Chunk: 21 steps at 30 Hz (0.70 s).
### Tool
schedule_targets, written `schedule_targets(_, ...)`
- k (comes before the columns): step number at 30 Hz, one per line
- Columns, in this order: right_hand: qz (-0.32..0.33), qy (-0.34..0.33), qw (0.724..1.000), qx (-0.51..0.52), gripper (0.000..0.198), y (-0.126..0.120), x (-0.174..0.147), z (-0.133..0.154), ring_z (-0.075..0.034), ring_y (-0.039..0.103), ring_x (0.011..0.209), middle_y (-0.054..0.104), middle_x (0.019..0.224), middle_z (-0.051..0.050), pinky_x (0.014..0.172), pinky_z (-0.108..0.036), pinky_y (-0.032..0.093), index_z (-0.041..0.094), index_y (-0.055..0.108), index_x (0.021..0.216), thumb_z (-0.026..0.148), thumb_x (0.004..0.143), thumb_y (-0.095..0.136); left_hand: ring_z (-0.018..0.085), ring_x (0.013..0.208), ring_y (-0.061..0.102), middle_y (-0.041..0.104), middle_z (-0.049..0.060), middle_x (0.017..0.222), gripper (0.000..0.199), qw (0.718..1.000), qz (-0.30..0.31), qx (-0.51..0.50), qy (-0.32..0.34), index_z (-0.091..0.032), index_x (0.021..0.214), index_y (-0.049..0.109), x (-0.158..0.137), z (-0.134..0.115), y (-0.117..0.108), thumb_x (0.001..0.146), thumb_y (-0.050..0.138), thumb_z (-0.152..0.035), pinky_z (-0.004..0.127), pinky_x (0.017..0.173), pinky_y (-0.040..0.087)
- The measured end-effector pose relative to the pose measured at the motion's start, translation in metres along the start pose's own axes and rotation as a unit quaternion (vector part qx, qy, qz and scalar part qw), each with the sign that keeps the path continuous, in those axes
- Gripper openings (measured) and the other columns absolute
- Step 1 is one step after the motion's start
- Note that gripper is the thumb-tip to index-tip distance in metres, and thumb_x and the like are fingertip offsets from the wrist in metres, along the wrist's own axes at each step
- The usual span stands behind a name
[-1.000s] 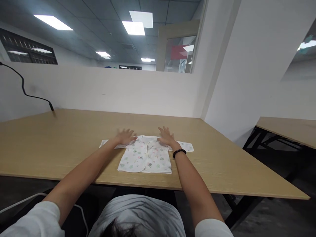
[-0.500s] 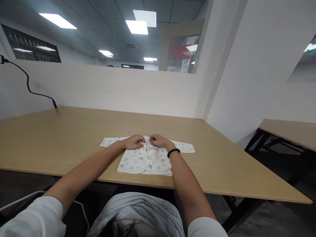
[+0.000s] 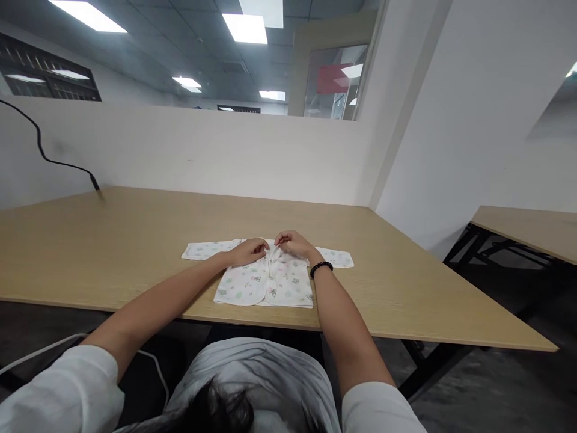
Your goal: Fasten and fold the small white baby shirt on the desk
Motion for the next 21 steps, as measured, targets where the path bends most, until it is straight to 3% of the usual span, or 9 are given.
schedule_targets(8, -0.025, -0.011, 0.993, 0.116, 0.028, -0.006, -0.004, -0.013, -0.015, 0.057, 0.076, 0.059, 0.080, -0.001, 0.072, -0.030, 0.047, 0.014, 0.057, 0.075, 0.037, 0.089, 0.065, 0.022, 0.095, 0.060, 0.066, 0.008, 0.096, 0.023, 1.000, 0.016, 0.015, -0.004, -0.017, 0.102, 0.067, 0.002, -0.001, 0.005, 0.092, 0.047, -0.021, 0.030, 0.085, 0.044)
schedule_targets(12, -0.041, -0.010, 0.988, 0.149, 0.031, -0.009, -0.003, -0.019, -0.015, 0.058, 0.075, 0.059, 0.080, -0.001, 0.071, -0.030, 0.048, 0.014, 0.056, 0.078, 0.041, 0.092, 0.062, 0.022, 0.089, 0.061, 0.067, 0.006, 0.091, 0.020, 0.999, 0.011, 0.023, -0.021, -0.018, 0.098, 0.069, 0.004, 0.000, 0.005, 0.091, 0.051, -0.022, 0.029, 0.078, 0.045)
schedule_targets(17, -0.072, -0.004, 0.989, 0.131, 0.028, -0.013, 0.000, -0.024, -0.012, 0.053, 0.065, 0.055, 0.075, 0.001, 0.062, -0.025, 0.046, 0.014, 0.058, 0.084, 0.040, 0.094, 0.061, 0.020, 0.080, 0.061, 0.067, 0.005, 0.087, 0.016, 0.999, 0.002, 0.029, -0.042, -0.017, 0.093, 0.068, 0.006, 0.001, 0.005, 0.088, 0.054, -0.022, 0.027, 0.070, 0.044)
schedule_targets(21, -0.069, 0.000, 0.995, 0.074, 0.021, -0.002, 0.003, -0.024, -0.011, 0.050, 0.060, 0.055, 0.072, 0.002, 0.058, -0.024, 0.043, 0.013, 0.062, 0.090, 0.033, 0.088, 0.067, 0.019, 0.079, 0.061, 0.068, 0.005, 0.089, 0.015, 0.998, -0.002, 0.030, -0.053, -0.017, 0.091, 0.068, 0.005, 0.000, 0.004, 0.086, 0.056, -0.024, 0.027, 0.069, 0.043)
Point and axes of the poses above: each hand's wrist, its own x-axis towards the middle knuckle, its own y-axis out of the palm, z = x × y, the point moved 5 cm from there along x, towards the middle knuckle
